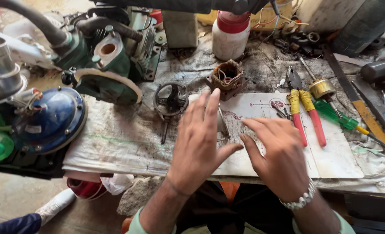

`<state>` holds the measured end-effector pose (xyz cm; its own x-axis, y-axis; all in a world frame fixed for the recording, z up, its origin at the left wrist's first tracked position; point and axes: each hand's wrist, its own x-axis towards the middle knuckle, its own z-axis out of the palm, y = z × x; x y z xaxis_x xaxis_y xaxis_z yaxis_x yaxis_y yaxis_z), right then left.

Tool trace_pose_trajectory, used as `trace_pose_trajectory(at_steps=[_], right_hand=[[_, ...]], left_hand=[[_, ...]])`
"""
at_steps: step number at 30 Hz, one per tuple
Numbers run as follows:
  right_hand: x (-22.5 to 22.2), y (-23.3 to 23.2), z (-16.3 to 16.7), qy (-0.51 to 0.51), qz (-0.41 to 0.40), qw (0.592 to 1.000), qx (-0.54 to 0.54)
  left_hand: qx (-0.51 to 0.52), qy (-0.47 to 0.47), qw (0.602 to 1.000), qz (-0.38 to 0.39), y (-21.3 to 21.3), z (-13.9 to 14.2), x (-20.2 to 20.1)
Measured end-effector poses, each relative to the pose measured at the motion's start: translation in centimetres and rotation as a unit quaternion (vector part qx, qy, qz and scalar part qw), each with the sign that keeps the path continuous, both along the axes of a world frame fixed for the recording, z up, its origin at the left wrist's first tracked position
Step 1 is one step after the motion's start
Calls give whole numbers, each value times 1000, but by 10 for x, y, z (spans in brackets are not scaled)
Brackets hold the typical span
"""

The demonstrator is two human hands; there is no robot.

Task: The person uses a screwdriver to unscrew fasteners from a small electric motor on the workbench, then pulls the rotor shaft out of the housing and separates the end bracket, stator and other components by hand, laying the parts on the bench.

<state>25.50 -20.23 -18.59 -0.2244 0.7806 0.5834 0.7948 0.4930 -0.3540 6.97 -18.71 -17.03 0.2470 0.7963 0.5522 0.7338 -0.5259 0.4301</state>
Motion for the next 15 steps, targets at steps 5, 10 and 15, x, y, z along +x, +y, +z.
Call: trace_pose_trajectory(at_steps=[5,10,15], right_hand=[[-13,10,-2,3,72,997,-25],[-17,15,-16,43,88,995,-28],[-15,16,-27,56,111,992,-34]], left_hand=[[-66,26,997,28,17,-12,11],[-34,-14,999,23,25,-26,8],[25,-31,999,22,21,-42,6]])
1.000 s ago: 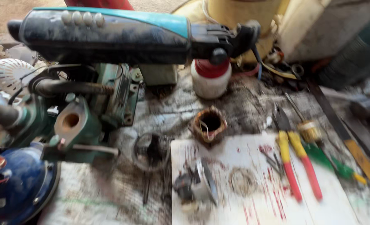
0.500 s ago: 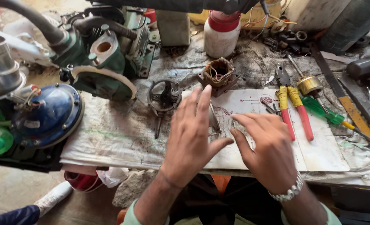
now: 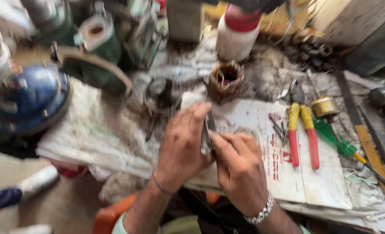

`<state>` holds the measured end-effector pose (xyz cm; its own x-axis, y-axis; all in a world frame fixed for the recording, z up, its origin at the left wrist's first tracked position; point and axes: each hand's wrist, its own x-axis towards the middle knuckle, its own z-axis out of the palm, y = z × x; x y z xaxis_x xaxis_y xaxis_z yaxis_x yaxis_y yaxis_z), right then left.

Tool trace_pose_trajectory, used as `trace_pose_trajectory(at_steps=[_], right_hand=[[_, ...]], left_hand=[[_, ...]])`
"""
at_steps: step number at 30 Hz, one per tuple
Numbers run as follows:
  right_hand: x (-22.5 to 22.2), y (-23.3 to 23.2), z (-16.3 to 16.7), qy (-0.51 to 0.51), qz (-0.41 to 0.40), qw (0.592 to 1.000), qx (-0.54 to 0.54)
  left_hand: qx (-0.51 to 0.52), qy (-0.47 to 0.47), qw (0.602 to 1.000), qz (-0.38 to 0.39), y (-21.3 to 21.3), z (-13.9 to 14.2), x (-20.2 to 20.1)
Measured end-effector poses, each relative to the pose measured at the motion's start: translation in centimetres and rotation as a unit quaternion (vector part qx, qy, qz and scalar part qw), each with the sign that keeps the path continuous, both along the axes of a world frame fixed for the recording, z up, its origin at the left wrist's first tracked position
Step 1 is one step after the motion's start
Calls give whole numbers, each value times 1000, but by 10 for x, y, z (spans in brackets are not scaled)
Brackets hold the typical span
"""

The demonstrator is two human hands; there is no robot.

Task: The person uses a screwdriver to unscrew fasteners from a small electric motor on the workbench, then pulls the rotor shaft out of the housing and separates the end bracket, stator and other components by hand, laying the parts on the bench.

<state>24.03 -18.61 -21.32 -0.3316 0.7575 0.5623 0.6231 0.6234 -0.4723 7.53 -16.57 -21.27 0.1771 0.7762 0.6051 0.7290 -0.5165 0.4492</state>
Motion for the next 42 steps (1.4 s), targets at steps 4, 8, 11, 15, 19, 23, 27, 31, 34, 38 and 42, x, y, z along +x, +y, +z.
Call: trace_pose_trajectory(at_steps=[4,8,11,15,19,23,27,31,34,38,42], right_hand=[[2,-5,-7,-5,10,1000,0],[5,-7,-8,-8,4,1000,12],[5,-7,-7,-14,-6,1000,20],[2,-7,-5,-24,-20,999,37],[1,-7,-5,-6,-42,999,31],[3,-7,-3,-1,-49,998,27],[3,-7,-3,1,-60,998,36],[1,-9,-3,3,-66,997,32],[0,-8,-3,5,-71,997,34],[-2,-6,-3,4,-72,997,29],[-3,-5,-4,1,-80,997,20]], left_hand=[[-7,5,999,31,-9,-7,5],[4,5,999,36,-10,-3,11],[14,5,999,29,-7,-1,10],[33,-2,999,19,-5,-3,9],[22,-11,999,23,-6,-3,9],[-5,1,1000,19,-7,6,11],[-59,75,995,-23,-4,26,4],[-98,102,988,-63,-1,55,-12],[-81,111,985,-109,9,72,-19],[-65,100,985,-126,11,73,-21],[-92,74,984,-130,9,60,-29]])
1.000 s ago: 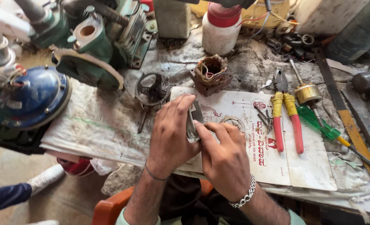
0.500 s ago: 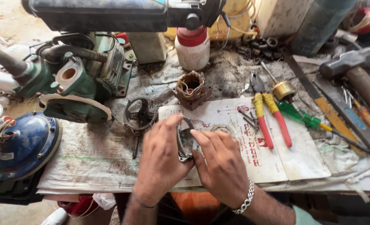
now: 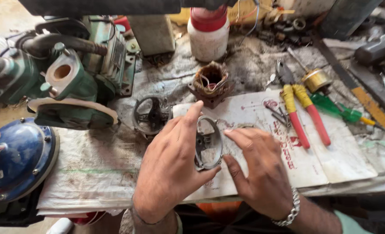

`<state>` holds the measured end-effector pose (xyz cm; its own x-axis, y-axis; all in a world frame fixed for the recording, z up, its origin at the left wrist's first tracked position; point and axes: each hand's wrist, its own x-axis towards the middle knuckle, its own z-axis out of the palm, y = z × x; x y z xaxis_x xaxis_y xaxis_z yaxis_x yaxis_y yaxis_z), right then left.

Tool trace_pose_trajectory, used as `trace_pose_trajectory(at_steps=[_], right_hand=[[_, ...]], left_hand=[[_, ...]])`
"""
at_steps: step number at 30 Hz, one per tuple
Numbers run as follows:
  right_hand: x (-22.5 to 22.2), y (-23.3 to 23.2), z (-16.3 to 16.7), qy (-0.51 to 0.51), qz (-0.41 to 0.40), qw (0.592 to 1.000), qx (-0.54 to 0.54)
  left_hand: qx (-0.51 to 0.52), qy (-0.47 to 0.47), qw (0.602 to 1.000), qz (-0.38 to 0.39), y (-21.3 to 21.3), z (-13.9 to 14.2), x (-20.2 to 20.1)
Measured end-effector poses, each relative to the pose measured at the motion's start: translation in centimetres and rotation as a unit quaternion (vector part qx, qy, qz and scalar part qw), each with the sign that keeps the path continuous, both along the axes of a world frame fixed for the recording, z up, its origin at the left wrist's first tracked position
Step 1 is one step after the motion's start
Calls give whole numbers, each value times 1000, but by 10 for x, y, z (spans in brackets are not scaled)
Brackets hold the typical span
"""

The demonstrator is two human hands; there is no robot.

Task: The person uses a screwdriver to unscrew fasteners from a small electric motor on the workbench, then pulls the rotor shaft out of the housing and separates the end bracket, stator and other components by hand, laying the parts on the bench.

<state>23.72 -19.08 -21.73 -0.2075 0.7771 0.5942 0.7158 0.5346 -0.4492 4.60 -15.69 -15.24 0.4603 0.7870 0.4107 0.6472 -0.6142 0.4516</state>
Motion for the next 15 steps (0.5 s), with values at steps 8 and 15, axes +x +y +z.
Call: trace_pose_trajectory(at_steps=[8,15], right_hand=[[21,-9,29,-152,-5,988,2],[49,37,54,-228,106,967,-32]], left_hand=[[-32,32,999,18,0,-11,-6],[2,-76,996,-39,-7,-10,-10]])
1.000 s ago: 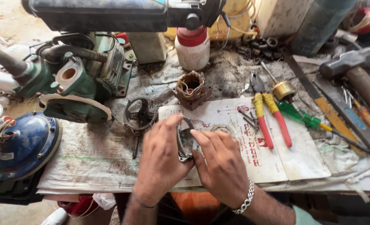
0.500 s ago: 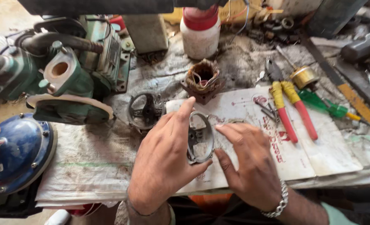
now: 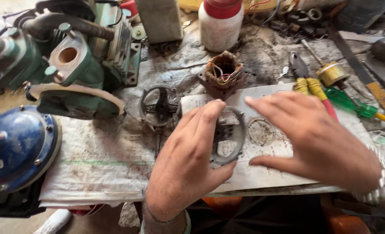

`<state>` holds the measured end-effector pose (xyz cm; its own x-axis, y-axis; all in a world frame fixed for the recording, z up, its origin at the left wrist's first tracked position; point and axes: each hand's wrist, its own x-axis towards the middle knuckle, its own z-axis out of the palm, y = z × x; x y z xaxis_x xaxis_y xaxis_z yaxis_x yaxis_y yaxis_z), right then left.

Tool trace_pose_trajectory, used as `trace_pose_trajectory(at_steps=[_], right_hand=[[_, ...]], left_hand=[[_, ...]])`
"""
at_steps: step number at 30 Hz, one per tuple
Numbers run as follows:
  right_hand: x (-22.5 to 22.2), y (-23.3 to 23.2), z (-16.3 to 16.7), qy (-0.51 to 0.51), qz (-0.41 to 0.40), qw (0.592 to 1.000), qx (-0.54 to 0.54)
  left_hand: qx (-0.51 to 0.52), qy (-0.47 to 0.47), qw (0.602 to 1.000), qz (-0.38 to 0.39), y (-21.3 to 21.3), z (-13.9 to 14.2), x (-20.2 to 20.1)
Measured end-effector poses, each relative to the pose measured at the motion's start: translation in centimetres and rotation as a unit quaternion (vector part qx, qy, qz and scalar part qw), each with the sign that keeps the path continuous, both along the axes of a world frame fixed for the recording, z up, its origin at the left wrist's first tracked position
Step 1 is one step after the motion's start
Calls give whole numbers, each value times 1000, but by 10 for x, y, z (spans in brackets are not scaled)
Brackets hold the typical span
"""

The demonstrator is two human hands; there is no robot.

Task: The person uses a screwdriver to unscrew fasteners from a small electric motor on the workbench, then pulls the rotor shaft out of the housing and separates the end bracket, stator and other components by hand, laying the parts on the bench.

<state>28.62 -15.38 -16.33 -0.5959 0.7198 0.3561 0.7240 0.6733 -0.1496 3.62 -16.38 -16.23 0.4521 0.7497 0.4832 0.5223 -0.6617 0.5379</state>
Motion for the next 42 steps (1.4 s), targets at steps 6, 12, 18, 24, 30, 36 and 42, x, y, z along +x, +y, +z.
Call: trace_pose_trajectory(at_steps=[6,12,18,24,30,36,42], right_hand=[[0,15,-3,-4,32,999,7],[3,-4,14,-13,-28,998,51],[-14,-33,5,48,-94,994,16],[-18,-45,-5,151,-125,980,-38],[-7,-33,-13,234,-98,955,-155],[-10,-27,-13,292,-66,927,-226],[15,-25,-29,165,-70,980,-84]], left_hand=[[19,-36,999,6,2,-1,-3],[18,-17,1000,15,2,-7,-2],[22,-60,998,-16,-4,-7,2],[-5,-132,990,-41,-6,-7,9],[-37,-100,994,-10,-6,-15,9],[-75,-95,993,8,-4,-18,5],[-77,-72,994,23,-1,-17,5]])
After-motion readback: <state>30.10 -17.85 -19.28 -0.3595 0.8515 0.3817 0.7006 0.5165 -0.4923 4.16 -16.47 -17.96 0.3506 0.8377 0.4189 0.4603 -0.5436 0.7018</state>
